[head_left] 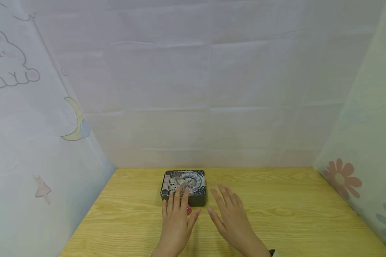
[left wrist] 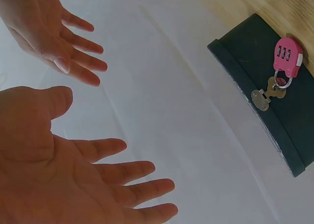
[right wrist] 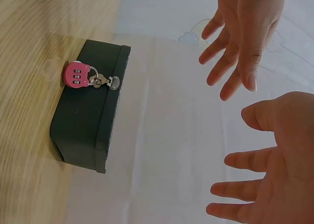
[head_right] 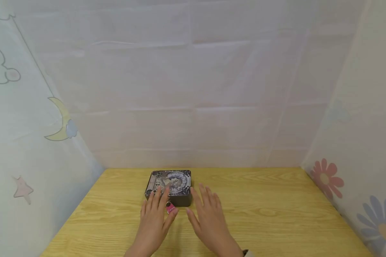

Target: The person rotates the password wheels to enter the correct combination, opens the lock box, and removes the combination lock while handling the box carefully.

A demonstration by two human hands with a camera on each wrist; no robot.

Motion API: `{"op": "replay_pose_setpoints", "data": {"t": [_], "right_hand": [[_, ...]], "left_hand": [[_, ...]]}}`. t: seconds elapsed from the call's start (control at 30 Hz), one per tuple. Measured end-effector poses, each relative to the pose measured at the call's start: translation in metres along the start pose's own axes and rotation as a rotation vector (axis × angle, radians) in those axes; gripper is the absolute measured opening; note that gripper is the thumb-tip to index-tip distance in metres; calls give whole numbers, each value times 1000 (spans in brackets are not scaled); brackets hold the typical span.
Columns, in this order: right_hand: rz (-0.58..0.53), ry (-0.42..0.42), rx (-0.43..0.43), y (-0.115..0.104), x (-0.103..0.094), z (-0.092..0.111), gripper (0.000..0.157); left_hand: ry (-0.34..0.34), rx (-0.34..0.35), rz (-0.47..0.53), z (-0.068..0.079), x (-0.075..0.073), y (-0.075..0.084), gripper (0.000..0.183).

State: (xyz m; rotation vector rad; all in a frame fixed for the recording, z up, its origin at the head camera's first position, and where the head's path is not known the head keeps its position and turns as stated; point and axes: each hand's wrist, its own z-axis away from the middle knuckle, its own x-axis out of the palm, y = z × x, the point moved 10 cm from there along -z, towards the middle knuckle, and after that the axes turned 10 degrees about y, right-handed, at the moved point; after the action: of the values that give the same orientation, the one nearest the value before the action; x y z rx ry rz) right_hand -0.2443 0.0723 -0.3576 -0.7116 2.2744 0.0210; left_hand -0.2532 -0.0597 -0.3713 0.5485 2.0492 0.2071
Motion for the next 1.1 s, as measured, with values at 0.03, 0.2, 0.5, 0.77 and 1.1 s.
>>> {"op": "replay_pose_setpoints", "data": {"t": [0.03,0.2,0.5,0.77,1.1], "right_hand": [[-2,2,-5,-1,1,0,58],[-26,-5,-2,-2,7,-2,55],[-44,-19,18,-2,20,-5,53],[-86,-40,30,-7,26,-6,52],[-209,-121,76,-15,42,-9,48]], "left_hand": [[5,1,-8,0,0,0,66],[18,2,-35,0,1,-3,65],[45,5,-29,-3,1,-6,61],[86,24,-39,-6,0,-6,56],[138,59,-47,-9,0,-6,51]]}}
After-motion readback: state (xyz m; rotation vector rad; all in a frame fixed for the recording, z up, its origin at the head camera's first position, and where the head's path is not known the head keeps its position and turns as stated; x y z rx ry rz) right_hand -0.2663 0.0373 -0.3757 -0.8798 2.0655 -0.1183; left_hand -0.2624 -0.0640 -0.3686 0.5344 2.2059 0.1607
